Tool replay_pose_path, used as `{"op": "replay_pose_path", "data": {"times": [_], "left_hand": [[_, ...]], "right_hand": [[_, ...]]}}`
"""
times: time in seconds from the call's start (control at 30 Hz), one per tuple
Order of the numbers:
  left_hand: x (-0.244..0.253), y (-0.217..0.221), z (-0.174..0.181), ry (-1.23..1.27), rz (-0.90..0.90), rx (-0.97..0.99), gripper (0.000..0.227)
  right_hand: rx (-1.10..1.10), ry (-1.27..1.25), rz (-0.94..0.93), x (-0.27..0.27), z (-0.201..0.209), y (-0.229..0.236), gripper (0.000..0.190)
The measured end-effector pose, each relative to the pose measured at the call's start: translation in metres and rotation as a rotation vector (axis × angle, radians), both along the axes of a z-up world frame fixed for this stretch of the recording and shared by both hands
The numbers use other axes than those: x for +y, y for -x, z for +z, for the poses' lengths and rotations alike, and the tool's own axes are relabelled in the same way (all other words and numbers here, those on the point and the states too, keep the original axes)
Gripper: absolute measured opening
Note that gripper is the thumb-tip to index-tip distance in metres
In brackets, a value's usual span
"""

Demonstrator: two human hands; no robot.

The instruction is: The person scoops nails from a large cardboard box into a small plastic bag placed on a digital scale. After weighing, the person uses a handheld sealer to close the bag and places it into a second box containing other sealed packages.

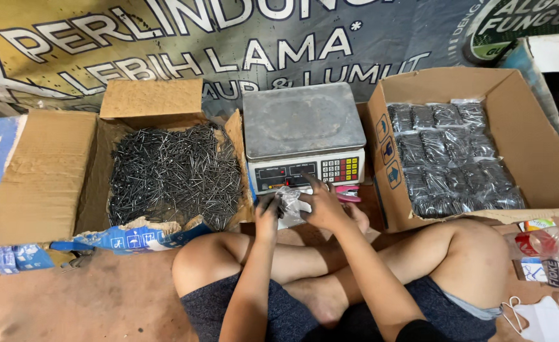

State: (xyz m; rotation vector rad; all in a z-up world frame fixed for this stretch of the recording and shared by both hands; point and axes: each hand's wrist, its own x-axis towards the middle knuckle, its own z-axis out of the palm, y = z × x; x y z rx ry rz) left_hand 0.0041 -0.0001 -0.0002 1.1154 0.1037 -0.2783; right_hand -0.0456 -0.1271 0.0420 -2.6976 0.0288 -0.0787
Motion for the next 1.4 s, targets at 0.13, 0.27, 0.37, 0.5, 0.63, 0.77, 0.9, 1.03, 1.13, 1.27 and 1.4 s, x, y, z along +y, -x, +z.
{"op": "replay_pose_path", "data": {"times": [0.13,0.27,0.37,0.5,0.63,0.77,0.9,1.03,1.13,1.27,1.4], "left_hand": [[0.000,0.003,0.011,-0.038,-0.037,-0.066,0.011],[0.002,0.007,0.021,-0.086,-0.043,-0.142,0.012],[0.008,0.008,0.037,-0.321,0.104,-0.201,0.019],[0.000,0.012,0.035,-0.200,-0.006,0.104,0.040],[0.000,0.010,0.043,-0.271,0.048,-0.118,0.015],[0.010,0.009,-0.006,-0.862,0.225,-0.839,0.020],[0.003,0.018,-0.021,-0.948,-0.039,-0.807,0.019],[0.007,0.007,-0.018,-0.730,-0.065,-0.635,0.013],[0.010,0.004,-0.019,-0.613,-0.071,-0.575,0.014],[0.005,0.011,-0.017,-0.444,-0.069,-0.424,0.031],[0.009,0.011,0.003,-0.274,-0.084,-0.237,0.033]], "right_hand": [[-0.095,0.029,0.109,0.002,0.005,0.000,0.017],[-0.386,-0.119,0.085,0.010,0.009,0.002,0.014],[-0.394,-0.430,0.071,0.009,0.016,-0.004,0.045],[-0.477,-0.588,0.190,-0.001,0.017,-0.008,0.059],[-0.398,-0.601,0.276,-0.013,0.027,-0.001,0.068],[-0.271,-0.495,0.201,-0.037,-0.016,-0.001,0.073],[-0.249,-0.421,0.164,-0.036,-0.026,0.002,0.069],[-0.162,-0.421,0.105,-0.045,-0.026,-0.001,0.073],[-0.148,-0.474,0.095,-0.051,-0.025,0.001,0.067],[-0.158,-0.560,0.171,-0.054,-0.019,0.004,0.056],[-0.150,-0.654,0.177,-0.045,-0.003,0.004,0.045]]}}
